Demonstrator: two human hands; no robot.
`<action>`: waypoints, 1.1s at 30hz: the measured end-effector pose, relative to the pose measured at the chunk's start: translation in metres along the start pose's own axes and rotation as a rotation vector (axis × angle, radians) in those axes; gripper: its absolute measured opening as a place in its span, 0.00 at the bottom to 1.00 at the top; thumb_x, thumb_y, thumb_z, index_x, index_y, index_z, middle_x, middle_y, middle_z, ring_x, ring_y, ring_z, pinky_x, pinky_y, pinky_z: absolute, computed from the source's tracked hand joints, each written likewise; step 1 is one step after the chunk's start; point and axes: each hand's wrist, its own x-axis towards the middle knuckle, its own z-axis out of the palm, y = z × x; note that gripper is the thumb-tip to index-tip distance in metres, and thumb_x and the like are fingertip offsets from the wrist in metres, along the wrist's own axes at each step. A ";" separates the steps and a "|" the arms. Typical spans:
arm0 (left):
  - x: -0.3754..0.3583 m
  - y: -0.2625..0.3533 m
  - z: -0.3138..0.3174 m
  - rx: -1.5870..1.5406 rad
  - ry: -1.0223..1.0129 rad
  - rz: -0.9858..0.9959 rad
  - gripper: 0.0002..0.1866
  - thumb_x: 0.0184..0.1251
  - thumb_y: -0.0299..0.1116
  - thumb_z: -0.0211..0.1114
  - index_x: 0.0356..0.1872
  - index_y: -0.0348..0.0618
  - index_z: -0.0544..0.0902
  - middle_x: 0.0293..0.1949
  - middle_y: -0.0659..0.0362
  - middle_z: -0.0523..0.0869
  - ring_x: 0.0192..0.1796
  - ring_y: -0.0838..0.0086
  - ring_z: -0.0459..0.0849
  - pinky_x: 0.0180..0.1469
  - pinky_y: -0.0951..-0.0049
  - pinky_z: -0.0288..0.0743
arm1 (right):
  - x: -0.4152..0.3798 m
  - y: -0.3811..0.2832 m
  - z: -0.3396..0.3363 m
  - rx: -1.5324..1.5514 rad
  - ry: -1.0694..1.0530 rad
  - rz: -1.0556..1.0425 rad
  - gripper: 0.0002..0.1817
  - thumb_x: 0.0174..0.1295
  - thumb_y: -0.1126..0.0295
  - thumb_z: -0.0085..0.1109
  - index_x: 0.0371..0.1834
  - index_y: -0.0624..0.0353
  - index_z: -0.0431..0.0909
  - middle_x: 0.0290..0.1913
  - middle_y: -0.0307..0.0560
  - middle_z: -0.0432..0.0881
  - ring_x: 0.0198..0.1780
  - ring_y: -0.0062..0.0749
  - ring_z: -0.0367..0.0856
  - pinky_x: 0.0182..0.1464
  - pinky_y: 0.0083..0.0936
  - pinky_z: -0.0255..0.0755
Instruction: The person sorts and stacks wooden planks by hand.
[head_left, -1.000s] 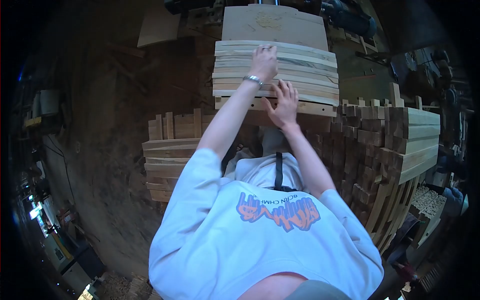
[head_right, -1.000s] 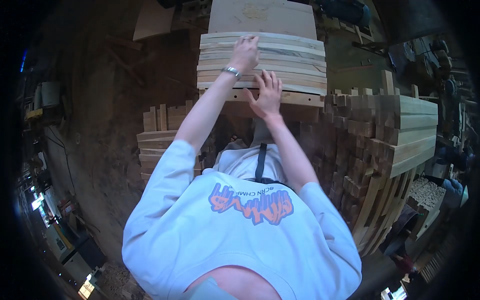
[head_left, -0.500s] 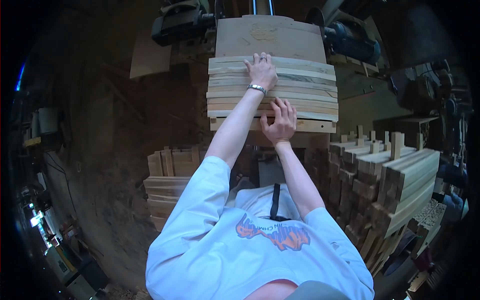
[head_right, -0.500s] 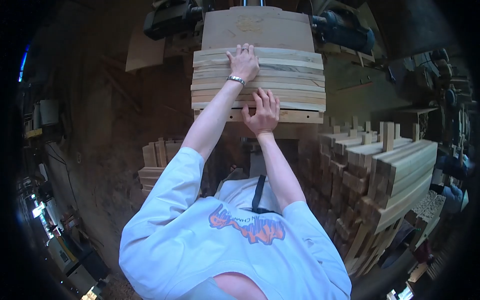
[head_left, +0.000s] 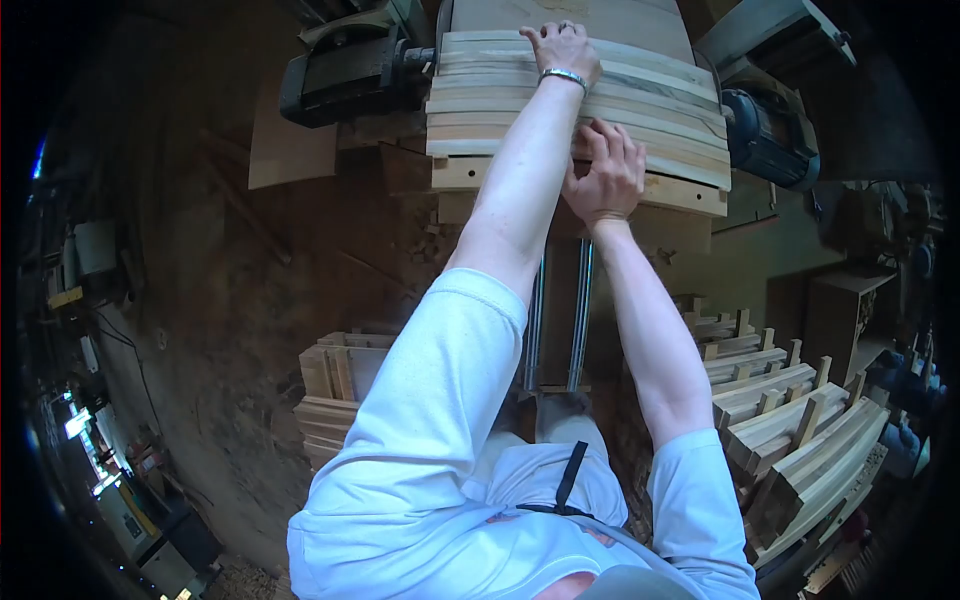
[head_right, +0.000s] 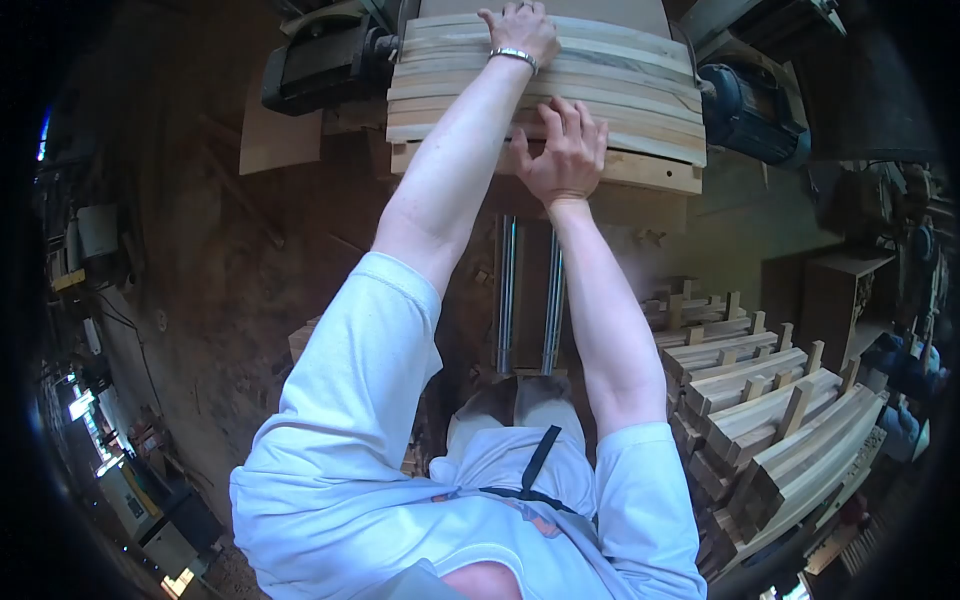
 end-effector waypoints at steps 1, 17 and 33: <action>0.011 0.001 0.013 0.000 -0.001 -0.003 0.27 0.65 0.38 0.51 0.65 0.44 0.73 0.65 0.56 0.75 0.66 0.55 0.72 0.68 0.29 0.47 | 0.008 0.001 0.005 0.009 0.011 -0.008 0.22 0.54 0.47 0.61 0.47 0.47 0.82 0.58 0.38 0.78 0.64 0.40 0.72 0.67 0.58 0.59; 0.109 -0.015 0.035 0.014 0.049 0.075 0.23 0.69 0.39 0.50 0.63 0.45 0.74 0.67 0.56 0.74 0.68 0.57 0.71 0.68 0.32 0.55 | 0.081 0.024 0.065 -0.111 -0.053 -0.022 0.32 0.55 0.42 0.57 0.60 0.48 0.77 0.65 0.42 0.74 0.70 0.46 0.66 0.72 0.60 0.50; 0.002 -0.020 -0.017 -0.100 -0.033 0.127 0.23 0.70 0.48 0.51 0.60 0.47 0.72 0.63 0.56 0.74 0.67 0.60 0.69 0.62 0.29 0.56 | 0.012 -0.006 0.004 -0.052 -0.272 0.144 0.39 0.61 0.41 0.53 0.73 0.47 0.63 0.77 0.42 0.56 0.80 0.47 0.44 0.77 0.58 0.30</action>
